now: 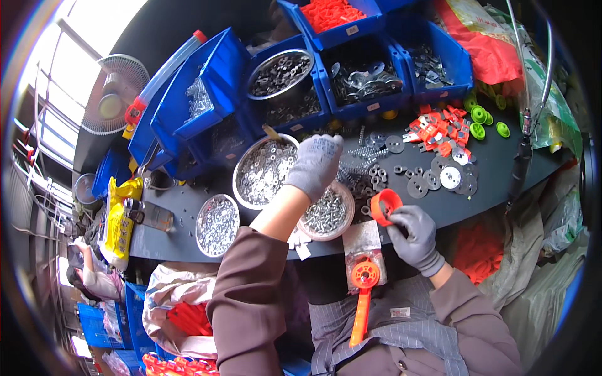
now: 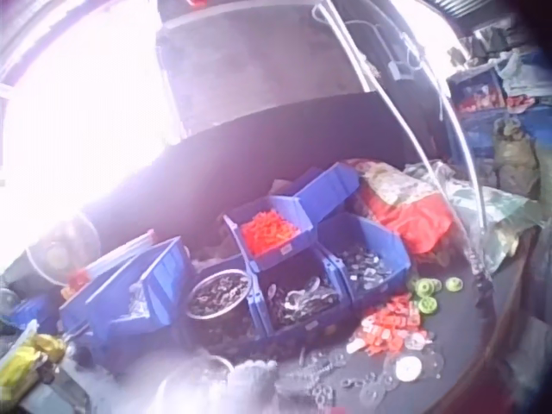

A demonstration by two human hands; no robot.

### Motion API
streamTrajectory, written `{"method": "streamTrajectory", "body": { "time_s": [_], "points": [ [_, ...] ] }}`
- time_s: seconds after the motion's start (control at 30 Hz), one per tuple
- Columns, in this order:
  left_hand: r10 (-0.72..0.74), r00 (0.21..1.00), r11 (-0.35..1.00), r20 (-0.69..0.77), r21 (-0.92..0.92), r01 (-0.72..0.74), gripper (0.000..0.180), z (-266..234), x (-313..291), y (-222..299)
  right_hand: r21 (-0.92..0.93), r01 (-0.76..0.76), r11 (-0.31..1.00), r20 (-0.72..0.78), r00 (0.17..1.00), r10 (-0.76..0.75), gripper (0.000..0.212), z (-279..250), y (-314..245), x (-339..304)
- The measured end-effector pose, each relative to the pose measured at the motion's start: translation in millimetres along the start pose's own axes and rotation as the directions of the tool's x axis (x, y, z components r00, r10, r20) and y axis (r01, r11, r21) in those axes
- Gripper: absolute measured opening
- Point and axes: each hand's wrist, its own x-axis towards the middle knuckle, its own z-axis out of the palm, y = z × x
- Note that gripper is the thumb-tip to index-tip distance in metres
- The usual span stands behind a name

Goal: The person assembles a plastic trigger mechanism and attaches it to a translucent tube using an electric screwdriver, securing it with screws and washers.

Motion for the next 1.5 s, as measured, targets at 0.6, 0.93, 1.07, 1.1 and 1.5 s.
{"method": "streamTrajectory", "body": {
  "time_s": [0.6,0.93,1.07,1.1,1.5],
  "points": [
    [-0.262,0.964,0.0,0.045,-0.999,0.047,0.027,13.1,-217.8,93.9,0.677,-0.677,-0.289,0.637,0.342,0.691,0.011,-30.2,3.7,38.3],
    [-0.238,0.934,0.6,-0.267,-0.796,-0.075,0.039,12.2,-213.8,107.5,0.447,-0.404,-0.798,0.885,0.071,0.46,0.02,-31.0,15.7,40.5],
    [-0.209,0.93,0.519,-0.301,-0.84,-0.155,0.037,26.2,-216.2,101.1,0.588,-0.76,-0.276,0.656,0.249,0.712,0.018,-24.6,7.1,42.4],
    [-0.167,0.934,0.524,-0.317,-0.831,-0.188,0.036,29.1,-215.8,98.9,0.583,-0.765,-0.273,0.657,0.247,0.712,0.018,-25.6,4.8,44.2],
    [-0.363,0.878,0.465,-0.312,-0.877,-0.119,0.028,36.0,-212.9,113.8,0.657,-0.753,-0.037,0.604,0.495,0.625,0.005,-27.2,1.8,36.5]
  ]
}}
